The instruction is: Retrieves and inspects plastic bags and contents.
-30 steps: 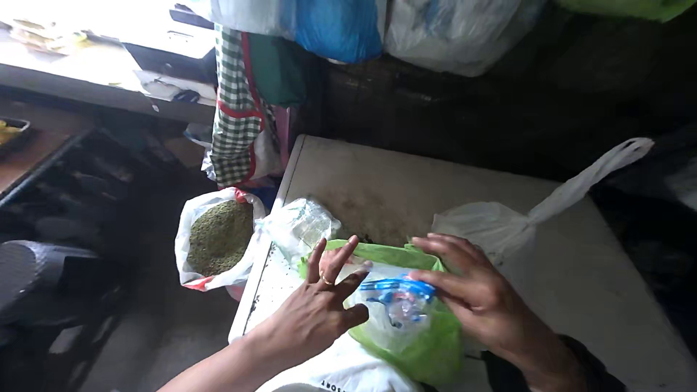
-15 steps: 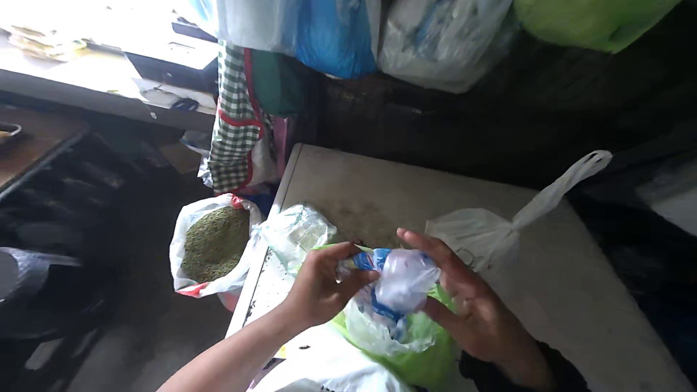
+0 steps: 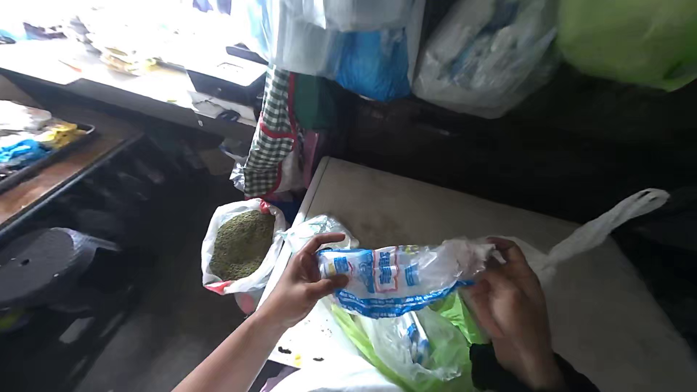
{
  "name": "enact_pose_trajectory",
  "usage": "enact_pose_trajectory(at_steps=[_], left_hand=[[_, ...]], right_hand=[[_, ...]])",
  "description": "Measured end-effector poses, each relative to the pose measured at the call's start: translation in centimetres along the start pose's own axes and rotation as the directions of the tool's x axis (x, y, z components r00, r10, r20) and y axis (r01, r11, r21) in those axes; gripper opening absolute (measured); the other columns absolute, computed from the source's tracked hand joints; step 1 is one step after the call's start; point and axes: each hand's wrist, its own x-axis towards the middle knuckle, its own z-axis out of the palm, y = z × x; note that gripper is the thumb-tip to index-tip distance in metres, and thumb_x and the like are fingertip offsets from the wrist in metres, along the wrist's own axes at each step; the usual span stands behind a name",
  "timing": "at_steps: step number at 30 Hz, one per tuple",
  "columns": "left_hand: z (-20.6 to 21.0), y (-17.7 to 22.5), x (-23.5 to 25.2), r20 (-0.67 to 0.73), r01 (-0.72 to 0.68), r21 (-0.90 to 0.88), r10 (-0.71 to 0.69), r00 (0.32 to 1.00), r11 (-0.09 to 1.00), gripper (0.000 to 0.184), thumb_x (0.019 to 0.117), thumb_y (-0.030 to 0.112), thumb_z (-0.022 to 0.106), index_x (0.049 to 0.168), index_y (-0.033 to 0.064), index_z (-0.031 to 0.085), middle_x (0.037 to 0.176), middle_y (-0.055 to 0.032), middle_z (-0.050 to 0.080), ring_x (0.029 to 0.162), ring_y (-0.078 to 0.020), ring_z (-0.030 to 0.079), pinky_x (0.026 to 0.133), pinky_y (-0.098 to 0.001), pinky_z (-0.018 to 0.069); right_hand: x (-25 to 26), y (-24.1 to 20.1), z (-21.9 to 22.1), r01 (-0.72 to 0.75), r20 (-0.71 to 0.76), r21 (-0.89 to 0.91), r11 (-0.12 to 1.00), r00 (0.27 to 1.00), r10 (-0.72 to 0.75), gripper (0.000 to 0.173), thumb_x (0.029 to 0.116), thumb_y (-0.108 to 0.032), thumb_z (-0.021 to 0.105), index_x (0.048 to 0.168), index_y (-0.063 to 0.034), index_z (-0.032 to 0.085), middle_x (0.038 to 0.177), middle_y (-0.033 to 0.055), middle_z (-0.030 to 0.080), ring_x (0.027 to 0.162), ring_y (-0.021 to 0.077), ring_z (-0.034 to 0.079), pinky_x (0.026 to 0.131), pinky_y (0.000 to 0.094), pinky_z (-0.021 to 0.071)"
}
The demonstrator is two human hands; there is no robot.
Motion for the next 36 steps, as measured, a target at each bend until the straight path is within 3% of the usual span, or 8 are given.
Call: enact_pose_trajectory(at_steps=[6, 10, 14, 17, 20, 28, 32, 36], left_hand=[[-1.1, 0.2, -0.3, -0.029, 0.084, -0.339, -0.099, 0.995, 0.937, 0.067, 0.0882, 0.018, 0.077, 0.147, 0.0223, 0.045, 0.121, -0.0109, 0.07, 0.103, -0.0252, 0.073, 0.088, -0.0442, 0.0626], [-1.3, 0.4, -0.8, -0.066, 0.037, -0.285, -0.058, 0.996, 0.958, 0.069, 0.0867, 0.015, 0.081, 0.147, 0.017, 0.048, 0.118, -0.0101, 0.072, 0.102, -0.021, 0.073, 0.091, -0.0395, 0.0623], [-4.3, 1.6, -1.9, -0.158, -0.093, -0.308, 0.046, 0.986, 0.947, 0.04, 0.0882, 0.009, 0.076, 0.127, 0.0127, 0.066, 0.112, -0.0088, 0.075, 0.099, -0.0169, 0.075, 0.088, -0.0331, 0.0632], [-6.7, 1.9, -2.8, -0.304, -0.156, -0.304, 0.06, 0.951, 0.94, 0.04, 0.0814, 0.005, 0.079, 0.119, 0.0081, 0.066, 0.108, -0.0103, 0.076, 0.094, -0.018, 0.076, 0.082, -0.0322, 0.0643], [-8.2, 2.1, -3.6, -0.373, -0.193, -0.334, 0.059, 0.926, 0.923, 0.035, 0.0779, 0.002, 0.078, 0.111, 0.0062, 0.068, 0.104, -0.0114, 0.076, 0.092, -0.0186, 0.076, 0.081, -0.0317, 0.0644], [-9.0, 2.3, -4.1, -0.282, -0.228, -0.423, 0.111, 0.953, 0.877, 0.029, 0.0799, 0.002, 0.076, 0.109, 0.0021, 0.072, 0.107, -0.0145, 0.076, 0.097, -0.0199, 0.076, 0.085, -0.0311, 0.0632], [-8.9, 2.3, -3.6, -0.267, -0.234, -0.397, 0.133, 0.954, 0.887, 0.032, 0.0802, 0.002, 0.077, 0.111, 0.0033, 0.071, 0.109, -0.0138, 0.075, 0.099, -0.0202, 0.075, 0.087, -0.0313, 0.063], [-8.8, 1.7, -3.0, -0.23, -0.227, -0.405, 0.142, 0.963, 0.886, 0.028, 0.081, 0.002, 0.076, 0.109, 0.0029, 0.074, 0.108, -0.0135, 0.076, 0.1, -0.0198, 0.075, 0.089, -0.0316, 0.0622]], right_hand=[[-0.5, -1.0, 0.5, 0.076, 0.117, -0.025, 0.997, 0.99, -0.073, 0.028, 0.0934, 0.005, 0.054, 0.11, -0.0176, 0.057, 0.095, -0.0056, 0.075, 0.081, 0.0081, 0.074, 0.068, 0.0277, 0.0654], [-1.7, -3.2, 0.7, 0.204, 0.426, 0.104, 0.974, 0.875, -0.229, 0.062, 0.0946, -0.027, 0.072, 0.15, -0.0249, 0.044, 0.149, 0.0026, 0.055, 0.127, 0.021, 0.061, 0.101, 0.0377, 0.0575], [-4.6, -2.6, -0.9, 0.335, 0.438, -0.263, 0.905, 0.877, -0.197, 0.02, 0.1015, -0.024, 0.065, 0.118, -0.0126, 0.064, 0.106, 0.0018, 0.074, 0.09, 0.0142, 0.074, 0.076, 0.0311, 0.0654], [-7.2, 1.0, -1.1, 0.438, 0.519, -0.751, 0.494, 0.854, 0.033, 0.011, 0.0892, -0.01, 0.065, 0.091, -0.0049, 0.075, 0.077, 0.0056, 0.073, 0.065, 0.0156, 0.071, 0.059, 0.0306, 0.0593], [-8.1, 2.5, -0.2, 0.276, 0.317, -0.946, 0.167, 0.893, 0.32, 0.024, 0.0868, -0.017, 0.078, 0.095, 0.0056, 0.074, 0.091, 0.025, 0.071, 0.094, 0.0467, 0.07, 0.072, 0.0572, 0.0569], [-6.6, 1.3, -1.4, 0.101, 0.257, -0.955, 0.279, 0.754, 0.605, 0.025, 0.0928, -0.01, 0.07, 0.112, 0.006, 0.072, 0.106, 0.029, 0.07, 0.105, 0.0464, 0.067, 0.093, 0.06, 0.0513], [-7.2, 1.2, -4.4, 0.245, 0.34, -0.868, 0.432, 0.927, 0.156, 0.011, 0.0837, -0.01, 0.069, 0.088, -0.0044, 0.077, 0.084, 0.0107, 0.075, 0.077, 0.023, 0.074, 0.072, 0.0428, 0.0614], [-7.1, 0.2, -4.9, 0.257, 0.339, -0.873, 0.415, 0.93, 0.139, 0.02, 0.0843, -0.001, 0.059, 0.087, -0.0044, 0.078, 0.098, 0.0149, 0.072, 0.091, 0.0246, 0.071, 0.079, 0.0389, 0.0596]])
